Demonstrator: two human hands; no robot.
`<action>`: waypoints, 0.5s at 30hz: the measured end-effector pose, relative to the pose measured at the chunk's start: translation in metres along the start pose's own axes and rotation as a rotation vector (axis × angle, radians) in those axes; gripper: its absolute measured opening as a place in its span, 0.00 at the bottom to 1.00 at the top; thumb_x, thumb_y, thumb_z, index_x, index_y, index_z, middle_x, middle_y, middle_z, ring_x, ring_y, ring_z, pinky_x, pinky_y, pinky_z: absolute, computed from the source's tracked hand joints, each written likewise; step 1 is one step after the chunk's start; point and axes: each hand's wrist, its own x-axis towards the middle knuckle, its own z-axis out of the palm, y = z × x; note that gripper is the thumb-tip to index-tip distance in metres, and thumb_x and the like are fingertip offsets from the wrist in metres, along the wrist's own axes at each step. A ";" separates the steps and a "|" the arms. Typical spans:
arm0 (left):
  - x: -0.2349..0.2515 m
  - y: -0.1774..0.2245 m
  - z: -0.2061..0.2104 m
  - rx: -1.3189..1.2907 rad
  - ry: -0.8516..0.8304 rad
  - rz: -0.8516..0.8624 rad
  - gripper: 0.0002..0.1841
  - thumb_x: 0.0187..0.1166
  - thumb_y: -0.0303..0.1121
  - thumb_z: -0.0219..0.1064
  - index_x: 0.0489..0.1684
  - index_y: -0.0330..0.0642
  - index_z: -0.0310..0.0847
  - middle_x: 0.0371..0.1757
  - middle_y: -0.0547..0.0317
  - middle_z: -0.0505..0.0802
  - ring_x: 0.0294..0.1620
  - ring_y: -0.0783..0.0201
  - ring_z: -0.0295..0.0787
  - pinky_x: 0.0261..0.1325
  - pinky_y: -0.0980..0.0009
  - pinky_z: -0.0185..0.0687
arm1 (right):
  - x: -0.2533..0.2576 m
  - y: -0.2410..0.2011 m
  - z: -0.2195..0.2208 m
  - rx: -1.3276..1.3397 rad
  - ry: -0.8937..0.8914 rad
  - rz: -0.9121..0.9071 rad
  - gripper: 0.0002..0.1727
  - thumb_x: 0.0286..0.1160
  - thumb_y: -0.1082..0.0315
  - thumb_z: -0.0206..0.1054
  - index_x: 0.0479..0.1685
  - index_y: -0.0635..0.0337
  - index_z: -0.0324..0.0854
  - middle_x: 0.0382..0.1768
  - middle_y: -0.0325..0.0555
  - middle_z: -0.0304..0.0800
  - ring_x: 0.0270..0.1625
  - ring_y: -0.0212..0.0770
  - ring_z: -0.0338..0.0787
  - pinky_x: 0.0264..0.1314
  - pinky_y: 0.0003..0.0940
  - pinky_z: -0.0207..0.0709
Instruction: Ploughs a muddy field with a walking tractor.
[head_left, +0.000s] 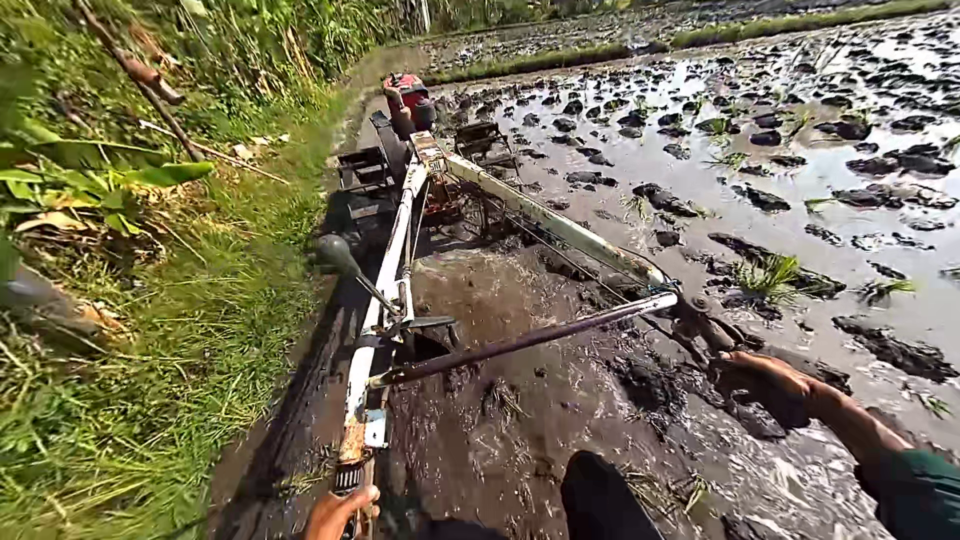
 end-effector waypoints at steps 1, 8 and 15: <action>0.021 0.006 -0.008 0.025 0.017 0.002 0.08 0.82 0.25 0.64 0.51 0.30 0.79 0.34 0.55 0.92 0.31 0.67 0.89 0.39 0.70 0.86 | 0.008 -0.015 0.011 -0.011 0.012 -0.014 0.23 0.93 0.54 0.45 0.60 0.62 0.79 0.36 0.45 0.90 0.37 0.41 0.89 0.41 0.41 0.83; 0.123 0.081 -0.017 0.083 0.146 -0.031 0.10 0.80 0.27 0.66 0.52 0.30 0.79 0.32 0.54 0.88 0.27 0.65 0.84 0.34 0.68 0.83 | 0.093 -0.093 0.053 -0.053 -0.041 -0.009 0.26 0.94 0.51 0.40 0.62 0.60 0.79 0.39 0.46 0.91 0.39 0.41 0.90 0.43 0.40 0.82; 0.229 0.159 -0.005 0.060 0.176 -0.008 0.09 0.78 0.22 0.64 0.52 0.30 0.77 0.31 0.58 0.88 0.27 0.69 0.84 0.34 0.72 0.83 | 0.206 -0.157 0.079 0.022 0.022 0.020 0.24 0.93 0.56 0.42 0.68 0.63 0.74 0.44 0.48 0.90 0.43 0.40 0.89 0.46 0.41 0.82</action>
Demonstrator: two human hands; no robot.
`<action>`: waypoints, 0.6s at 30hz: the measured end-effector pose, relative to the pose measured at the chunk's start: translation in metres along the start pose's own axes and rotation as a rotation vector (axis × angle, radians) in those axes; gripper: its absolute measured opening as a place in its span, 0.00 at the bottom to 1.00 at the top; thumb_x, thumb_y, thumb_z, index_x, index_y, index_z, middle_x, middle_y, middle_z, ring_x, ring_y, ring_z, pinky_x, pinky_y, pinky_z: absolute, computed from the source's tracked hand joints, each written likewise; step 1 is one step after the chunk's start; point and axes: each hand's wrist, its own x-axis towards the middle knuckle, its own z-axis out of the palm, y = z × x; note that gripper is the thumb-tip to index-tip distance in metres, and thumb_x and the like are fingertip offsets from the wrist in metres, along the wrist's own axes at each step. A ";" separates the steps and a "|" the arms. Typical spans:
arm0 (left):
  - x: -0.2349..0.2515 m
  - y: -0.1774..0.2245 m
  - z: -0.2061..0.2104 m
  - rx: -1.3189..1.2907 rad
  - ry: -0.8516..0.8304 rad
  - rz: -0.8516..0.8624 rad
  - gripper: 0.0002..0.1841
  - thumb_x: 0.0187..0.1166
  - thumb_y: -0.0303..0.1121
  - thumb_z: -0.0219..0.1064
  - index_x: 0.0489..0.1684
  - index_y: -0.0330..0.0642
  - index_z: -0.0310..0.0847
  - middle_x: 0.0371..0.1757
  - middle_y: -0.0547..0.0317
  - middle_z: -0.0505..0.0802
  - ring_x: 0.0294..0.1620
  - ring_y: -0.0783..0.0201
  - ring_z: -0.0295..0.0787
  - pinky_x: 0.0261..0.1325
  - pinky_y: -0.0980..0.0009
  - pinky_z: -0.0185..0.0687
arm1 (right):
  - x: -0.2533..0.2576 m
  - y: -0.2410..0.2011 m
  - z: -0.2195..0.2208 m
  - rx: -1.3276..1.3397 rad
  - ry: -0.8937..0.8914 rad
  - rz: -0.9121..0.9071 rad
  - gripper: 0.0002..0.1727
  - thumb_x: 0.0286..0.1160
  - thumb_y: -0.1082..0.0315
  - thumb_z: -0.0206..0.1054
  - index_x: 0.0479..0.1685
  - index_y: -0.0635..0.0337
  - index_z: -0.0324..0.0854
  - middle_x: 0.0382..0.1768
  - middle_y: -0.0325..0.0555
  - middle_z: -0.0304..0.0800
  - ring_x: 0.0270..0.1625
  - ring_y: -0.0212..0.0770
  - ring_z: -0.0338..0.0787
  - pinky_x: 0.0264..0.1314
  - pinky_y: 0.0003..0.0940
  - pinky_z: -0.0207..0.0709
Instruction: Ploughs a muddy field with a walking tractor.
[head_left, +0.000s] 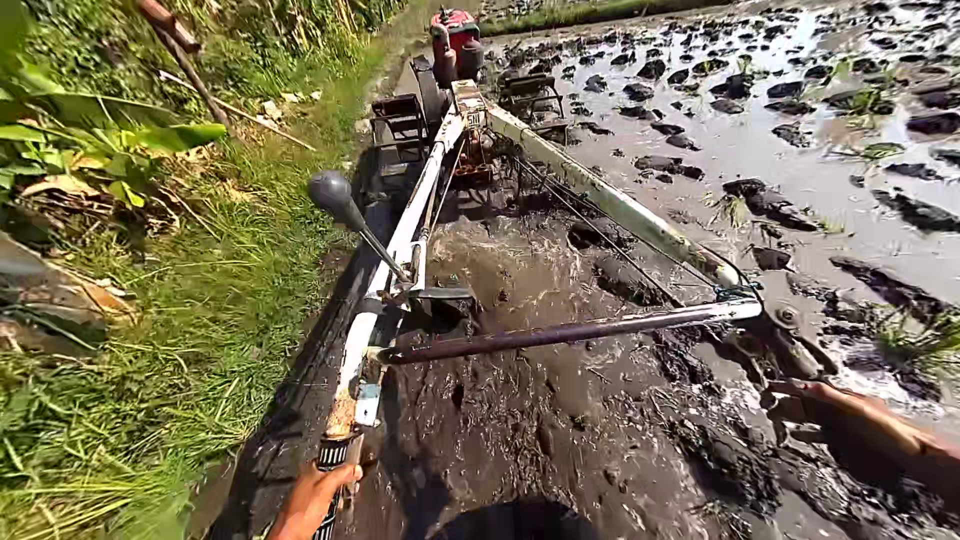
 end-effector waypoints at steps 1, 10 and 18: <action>0.017 0.010 0.004 0.012 0.019 0.017 0.09 0.77 0.22 0.64 0.52 0.30 0.77 0.30 0.59 0.88 0.27 0.71 0.84 0.35 0.73 0.83 | 0.019 -0.007 0.002 0.002 -0.005 -0.013 0.24 0.92 0.57 0.42 0.68 0.63 0.74 0.43 0.45 0.92 0.43 0.38 0.92 0.46 0.38 0.85; 0.109 0.131 0.044 0.185 0.155 -0.021 0.15 0.74 0.25 0.70 0.54 0.24 0.79 0.30 0.54 0.87 0.27 0.67 0.83 0.39 0.67 0.83 | 0.141 -0.111 0.000 -0.029 -0.036 -0.031 0.22 0.88 0.57 0.48 0.64 0.65 0.76 0.44 0.47 0.91 0.44 0.40 0.91 0.48 0.41 0.85; 0.113 0.213 0.183 -0.009 0.037 -0.057 0.17 0.76 0.25 0.69 0.59 0.23 0.77 0.41 0.45 0.88 0.39 0.60 0.87 0.48 0.61 0.86 | 0.279 -0.186 -0.117 -0.128 -0.031 -0.056 0.23 0.90 0.54 0.45 0.63 0.61 0.77 0.42 0.45 0.91 0.40 0.38 0.89 0.41 0.37 0.82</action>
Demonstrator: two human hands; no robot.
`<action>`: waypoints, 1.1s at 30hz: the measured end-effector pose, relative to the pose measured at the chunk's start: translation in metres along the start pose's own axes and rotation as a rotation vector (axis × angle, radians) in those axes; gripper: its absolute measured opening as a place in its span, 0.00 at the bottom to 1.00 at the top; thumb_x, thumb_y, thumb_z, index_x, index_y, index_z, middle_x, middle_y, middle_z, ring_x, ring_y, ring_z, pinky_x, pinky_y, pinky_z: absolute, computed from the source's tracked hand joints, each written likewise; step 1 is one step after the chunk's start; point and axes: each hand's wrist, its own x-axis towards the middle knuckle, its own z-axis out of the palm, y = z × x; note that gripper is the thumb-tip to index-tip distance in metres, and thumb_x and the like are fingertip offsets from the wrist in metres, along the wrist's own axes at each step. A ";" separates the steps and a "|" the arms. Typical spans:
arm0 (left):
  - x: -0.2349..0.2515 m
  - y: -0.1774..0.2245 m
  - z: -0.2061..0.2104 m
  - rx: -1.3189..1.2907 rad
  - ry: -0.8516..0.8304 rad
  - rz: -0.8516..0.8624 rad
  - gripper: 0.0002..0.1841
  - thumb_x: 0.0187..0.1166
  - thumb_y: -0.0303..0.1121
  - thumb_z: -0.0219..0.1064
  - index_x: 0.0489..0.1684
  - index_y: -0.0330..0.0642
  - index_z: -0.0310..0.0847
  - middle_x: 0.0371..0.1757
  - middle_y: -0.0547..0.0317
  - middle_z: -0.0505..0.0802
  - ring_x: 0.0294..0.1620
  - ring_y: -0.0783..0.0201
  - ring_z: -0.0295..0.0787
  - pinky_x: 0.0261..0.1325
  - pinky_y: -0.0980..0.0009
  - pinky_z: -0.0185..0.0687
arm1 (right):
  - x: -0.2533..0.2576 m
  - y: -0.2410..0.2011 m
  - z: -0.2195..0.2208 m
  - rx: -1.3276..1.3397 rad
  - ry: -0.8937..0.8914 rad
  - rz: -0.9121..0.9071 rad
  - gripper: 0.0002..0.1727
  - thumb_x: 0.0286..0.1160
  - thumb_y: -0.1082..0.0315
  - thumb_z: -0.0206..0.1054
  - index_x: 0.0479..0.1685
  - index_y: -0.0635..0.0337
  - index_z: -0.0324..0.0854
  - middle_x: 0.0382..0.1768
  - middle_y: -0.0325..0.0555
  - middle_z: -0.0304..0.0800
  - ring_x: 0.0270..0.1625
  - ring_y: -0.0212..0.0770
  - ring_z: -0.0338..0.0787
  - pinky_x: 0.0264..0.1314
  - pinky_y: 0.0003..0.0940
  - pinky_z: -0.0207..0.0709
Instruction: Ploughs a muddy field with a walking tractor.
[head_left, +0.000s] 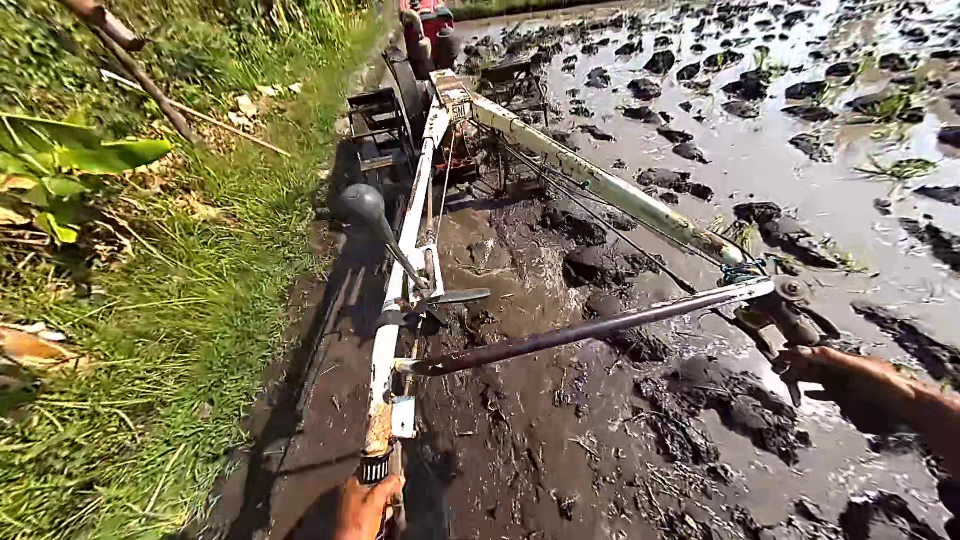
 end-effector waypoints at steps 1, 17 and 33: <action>0.011 0.006 0.009 -0.048 -0.002 0.000 0.17 0.77 0.23 0.67 0.60 0.23 0.76 0.43 0.45 0.87 0.40 0.61 0.86 0.49 0.63 0.84 | 0.017 -0.003 -0.002 0.018 -0.040 0.004 0.24 0.89 0.54 0.44 0.64 0.60 0.76 0.43 0.45 0.91 0.41 0.39 0.89 0.42 0.38 0.83; 0.274 0.185 -0.029 -0.027 -0.026 -0.041 0.21 0.79 0.20 0.59 0.71 0.25 0.67 0.55 0.45 0.83 0.49 0.63 0.84 0.53 0.63 0.84 | 0.223 -0.169 0.113 0.097 -0.178 0.073 0.25 0.92 0.54 0.38 0.63 0.61 0.74 0.46 0.46 0.91 0.48 0.42 0.92 0.51 0.43 0.86; 0.549 0.378 -0.053 -0.013 -0.038 -0.013 0.15 0.82 0.27 0.64 0.63 0.30 0.74 0.43 0.52 0.84 0.38 0.65 0.83 0.46 0.66 0.83 | 0.442 -0.392 0.212 0.040 -0.106 0.054 0.27 0.92 0.49 0.34 0.62 0.56 0.74 0.40 0.43 0.88 0.40 0.39 0.88 0.43 0.39 0.82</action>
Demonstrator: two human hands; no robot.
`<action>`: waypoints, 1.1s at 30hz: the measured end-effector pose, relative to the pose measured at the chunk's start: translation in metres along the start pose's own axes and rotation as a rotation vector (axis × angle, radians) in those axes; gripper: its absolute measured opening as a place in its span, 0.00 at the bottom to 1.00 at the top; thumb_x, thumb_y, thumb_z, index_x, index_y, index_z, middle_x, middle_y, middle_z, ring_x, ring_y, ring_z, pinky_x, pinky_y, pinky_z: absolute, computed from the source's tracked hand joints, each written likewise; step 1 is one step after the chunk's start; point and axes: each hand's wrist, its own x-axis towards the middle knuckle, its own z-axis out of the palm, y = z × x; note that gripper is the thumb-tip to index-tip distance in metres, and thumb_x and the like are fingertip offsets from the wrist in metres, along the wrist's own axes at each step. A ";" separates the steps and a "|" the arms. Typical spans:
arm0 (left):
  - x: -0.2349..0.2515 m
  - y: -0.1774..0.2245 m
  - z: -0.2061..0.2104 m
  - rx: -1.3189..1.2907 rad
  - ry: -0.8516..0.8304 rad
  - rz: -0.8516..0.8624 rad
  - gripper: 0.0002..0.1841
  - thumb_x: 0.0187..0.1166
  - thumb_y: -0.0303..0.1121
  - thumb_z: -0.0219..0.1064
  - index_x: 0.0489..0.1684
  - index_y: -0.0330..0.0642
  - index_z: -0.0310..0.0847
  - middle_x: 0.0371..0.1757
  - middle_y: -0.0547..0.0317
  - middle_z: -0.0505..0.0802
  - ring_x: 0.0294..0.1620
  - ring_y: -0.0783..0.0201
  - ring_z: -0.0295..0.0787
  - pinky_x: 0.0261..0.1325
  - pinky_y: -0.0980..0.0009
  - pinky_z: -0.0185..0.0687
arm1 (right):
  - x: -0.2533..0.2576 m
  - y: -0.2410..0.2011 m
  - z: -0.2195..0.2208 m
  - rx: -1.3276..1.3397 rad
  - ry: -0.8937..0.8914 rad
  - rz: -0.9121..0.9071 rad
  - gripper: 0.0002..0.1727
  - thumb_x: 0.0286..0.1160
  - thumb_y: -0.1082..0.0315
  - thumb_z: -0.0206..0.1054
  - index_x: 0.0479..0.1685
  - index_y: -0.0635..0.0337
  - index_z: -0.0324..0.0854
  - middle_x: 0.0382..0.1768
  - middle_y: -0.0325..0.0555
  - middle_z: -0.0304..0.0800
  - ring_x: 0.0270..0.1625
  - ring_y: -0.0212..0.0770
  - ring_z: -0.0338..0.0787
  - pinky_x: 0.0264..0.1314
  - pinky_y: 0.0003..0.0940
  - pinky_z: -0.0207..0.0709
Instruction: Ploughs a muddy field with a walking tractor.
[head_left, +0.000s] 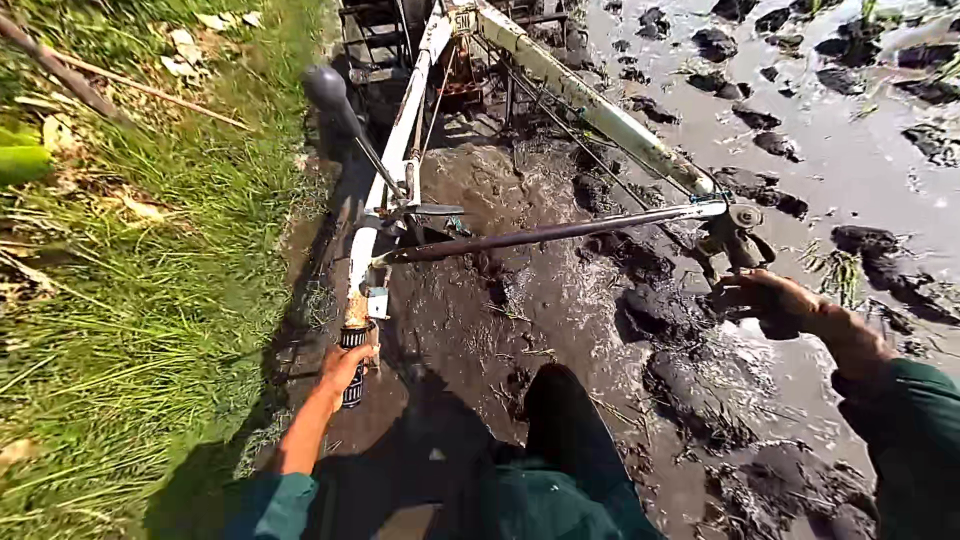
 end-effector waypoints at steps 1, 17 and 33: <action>0.018 0.011 -0.003 0.008 0.003 0.007 0.15 0.83 0.28 0.63 0.63 0.31 0.74 0.42 0.54 0.84 0.38 0.66 0.84 0.45 0.67 0.84 | 0.013 -0.014 0.005 -0.015 -0.011 0.011 0.28 0.93 0.49 0.32 0.63 0.56 0.74 0.42 0.43 0.89 0.41 0.39 0.89 0.43 0.37 0.83; 0.290 0.226 -0.027 -0.078 0.053 -0.038 0.17 0.84 0.24 0.57 0.69 0.31 0.71 0.46 0.50 0.86 0.38 0.63 0.86 0.43 0.65 0.86 | 0.241 -0.245 0.072 -0.006 -0.035 -0.091 0.26 0.88 0.51 0.42 0.61 0.60 0.78 0.41 0.43 0.92 0.43 0.39 0.93 0.46 0.39 0.87; 0.563 0.432 -0.032 0.013 0.047 0.013 0.10 0.86 0.30 0.58 0.57 0.33 0.77 0.34 0.56 0.87 0.28 0.66 0.84 0.33 0.70 0.83 | 0.479 -0.465 0.124 0.010 -0.069 -0.081 0.25 0.92 0.52 0.44 0.65 0.62 0.76 0.43 0.47 0.90 0.43 0.42 0.91 0.48 0.43 0.85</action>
